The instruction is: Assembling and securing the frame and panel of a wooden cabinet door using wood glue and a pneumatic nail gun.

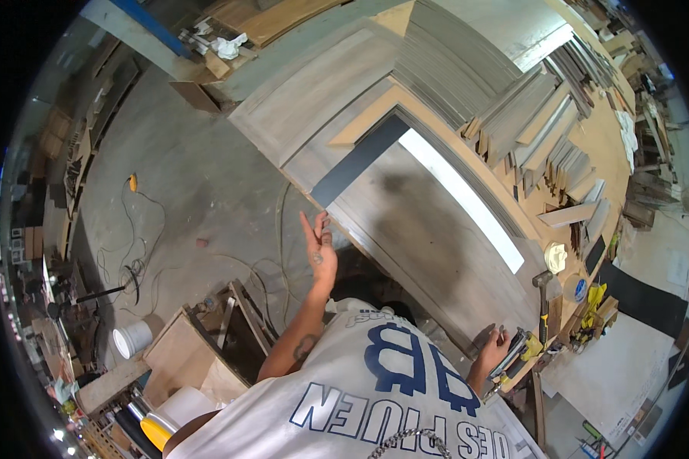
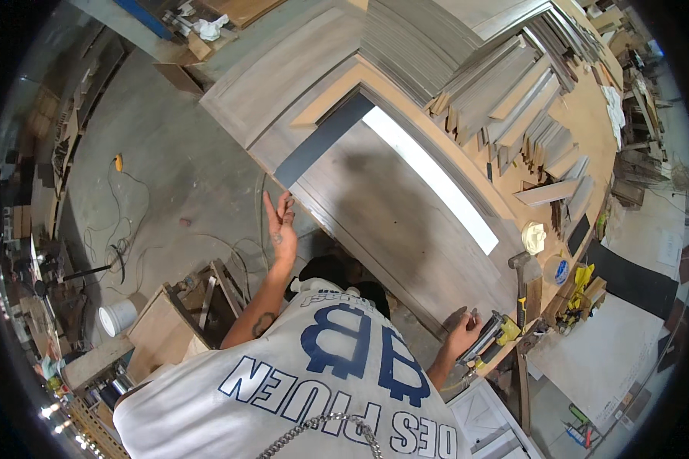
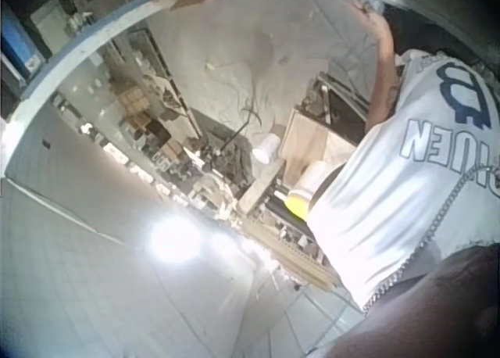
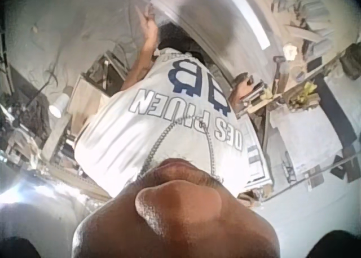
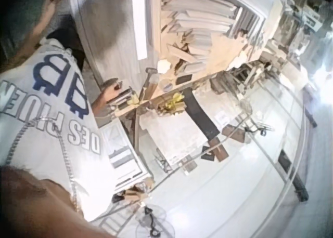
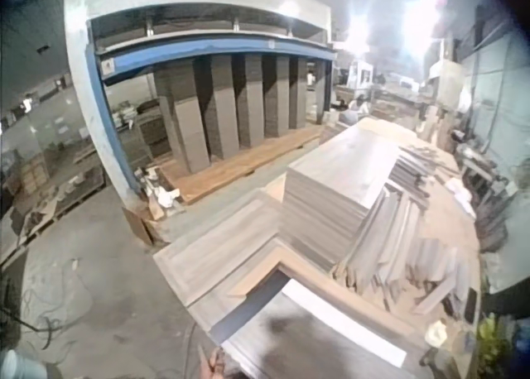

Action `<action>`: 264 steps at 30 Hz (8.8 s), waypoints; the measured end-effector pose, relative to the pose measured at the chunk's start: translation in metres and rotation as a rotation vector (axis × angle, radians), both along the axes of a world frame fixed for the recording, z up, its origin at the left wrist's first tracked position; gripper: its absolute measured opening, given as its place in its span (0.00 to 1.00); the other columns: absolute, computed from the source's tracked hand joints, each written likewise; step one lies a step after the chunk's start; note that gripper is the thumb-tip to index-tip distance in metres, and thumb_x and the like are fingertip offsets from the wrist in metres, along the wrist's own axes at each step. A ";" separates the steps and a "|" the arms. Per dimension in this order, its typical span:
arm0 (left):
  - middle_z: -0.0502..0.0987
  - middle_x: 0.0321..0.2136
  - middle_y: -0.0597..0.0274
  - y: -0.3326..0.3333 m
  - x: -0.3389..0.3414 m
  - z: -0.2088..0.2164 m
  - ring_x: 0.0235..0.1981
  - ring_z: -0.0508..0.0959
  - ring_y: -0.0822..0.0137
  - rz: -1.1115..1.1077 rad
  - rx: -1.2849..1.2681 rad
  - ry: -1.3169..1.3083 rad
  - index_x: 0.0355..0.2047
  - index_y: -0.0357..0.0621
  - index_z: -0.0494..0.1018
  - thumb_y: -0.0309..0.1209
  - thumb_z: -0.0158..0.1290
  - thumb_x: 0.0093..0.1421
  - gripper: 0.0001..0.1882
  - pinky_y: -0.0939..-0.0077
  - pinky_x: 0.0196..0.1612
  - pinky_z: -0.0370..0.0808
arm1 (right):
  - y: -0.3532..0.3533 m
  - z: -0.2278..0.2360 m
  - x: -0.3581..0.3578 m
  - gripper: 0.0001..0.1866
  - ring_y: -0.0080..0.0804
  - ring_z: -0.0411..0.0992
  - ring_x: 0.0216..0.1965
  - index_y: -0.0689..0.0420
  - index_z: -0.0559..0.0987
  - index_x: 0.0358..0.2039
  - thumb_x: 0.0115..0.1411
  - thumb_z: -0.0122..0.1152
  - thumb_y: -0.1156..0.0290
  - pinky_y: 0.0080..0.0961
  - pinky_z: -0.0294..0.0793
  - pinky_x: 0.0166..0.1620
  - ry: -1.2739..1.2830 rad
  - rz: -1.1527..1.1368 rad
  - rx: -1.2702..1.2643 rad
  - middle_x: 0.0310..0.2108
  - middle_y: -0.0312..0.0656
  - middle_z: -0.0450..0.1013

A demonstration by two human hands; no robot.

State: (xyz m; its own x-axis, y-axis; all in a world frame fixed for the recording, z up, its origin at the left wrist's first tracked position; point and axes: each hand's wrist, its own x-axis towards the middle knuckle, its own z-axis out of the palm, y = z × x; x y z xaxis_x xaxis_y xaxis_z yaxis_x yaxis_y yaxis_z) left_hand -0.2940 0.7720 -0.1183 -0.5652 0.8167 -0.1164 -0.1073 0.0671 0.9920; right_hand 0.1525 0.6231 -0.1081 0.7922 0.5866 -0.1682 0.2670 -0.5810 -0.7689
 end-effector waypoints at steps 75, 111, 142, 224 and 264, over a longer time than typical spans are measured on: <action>0.38 0.72 0.43 -0.081 0.135 0.077 0.73 0.40 0.60 0.111 -0.291 -0.983 0.70 0.34 0.31 0.35 0.54 0.64 0.49 0.74 0.71 0.43 | 0.287 0.066 -0.125 0.26 0.37 0.76 0.41 0.65 0.72 0.56 0.64 0.57 0.59 0.28 0.73 0.48 -0.069 1.314 -0.206 0.38 0.49 0.78; 0.54 0.67 0.47 -0.228 0.375 0.079 0.71 0.48 0.53 -0.103 -0.539 -1.095 0.60 0.31 0.57 0.36 0.52 0.65 0.29 0.59 0.71 0.49 | 0.122 0.053 0.143 0.18 0.46 0.79 0.39 0.63 0.78 0.47 0.63 0.57 0.63 0.35 0.75 0.44 -0.245 1.150 -0.116 0.35 0.54 0.79; 0.77 0.44 0.32 0.109 0.048 0.043 0.47 0.77 0.40 -0.402 -0.296 0.969 0.55 0.23 0.67 0.37 0.57 0.58 0.32 0.57 0.53 0.72 | 0.010 0.041 -0.002 0.36 0.50 0.68 0.59 0.69 0.61 0.63 0.61 0.62 0.62 0.36 0.65 0.60 0.178 -0.062 -0.027 0.57 0.63 0.67; 0.78 0.46 0.50 0.080 0.016 0.033 0.50 0.73 0.48 -0.332 -0.195 0.517 0.61 0.37 0.65 0.24 0.62 0.53 0.34 0.62 0.54 0.71 | 0.264 0.184 -0.269 0.05 0.22 0.67 0.15 0.64 0.76 0.34 0.62 0.56 0.74 0.22 0.68 0.20 0.436 0.810 -0.458 0.16 0.35 0.69; 0.81 0.30 0.47 -0.045 0.046 0.027 0.31 0.83 0.60 -0.266 -0.461 -0.288 0.43 0.30 0.72 0.33 0.56 0.63 0.16 0.70 0.36 0.78 | 0.245 0.171 -0.342 0.07 0.19 0.66 0.15 0.65 0.77 0.38 0.62 0.58 0.74 0.19 0.66 0.19 0.211 1.047 -0.435 0.17 0.34 0.69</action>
State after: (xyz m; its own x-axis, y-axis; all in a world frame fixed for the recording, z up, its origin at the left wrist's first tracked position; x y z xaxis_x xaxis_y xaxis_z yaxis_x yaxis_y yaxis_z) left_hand -0.2476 0.7268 -0.0910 -0.2415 0.7548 -0.6099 -0.2878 0.5445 0.7878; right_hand -0.1896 0.8677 0.0633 -0.1166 0.7998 -0.5888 0.6650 -0.3775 -0.6445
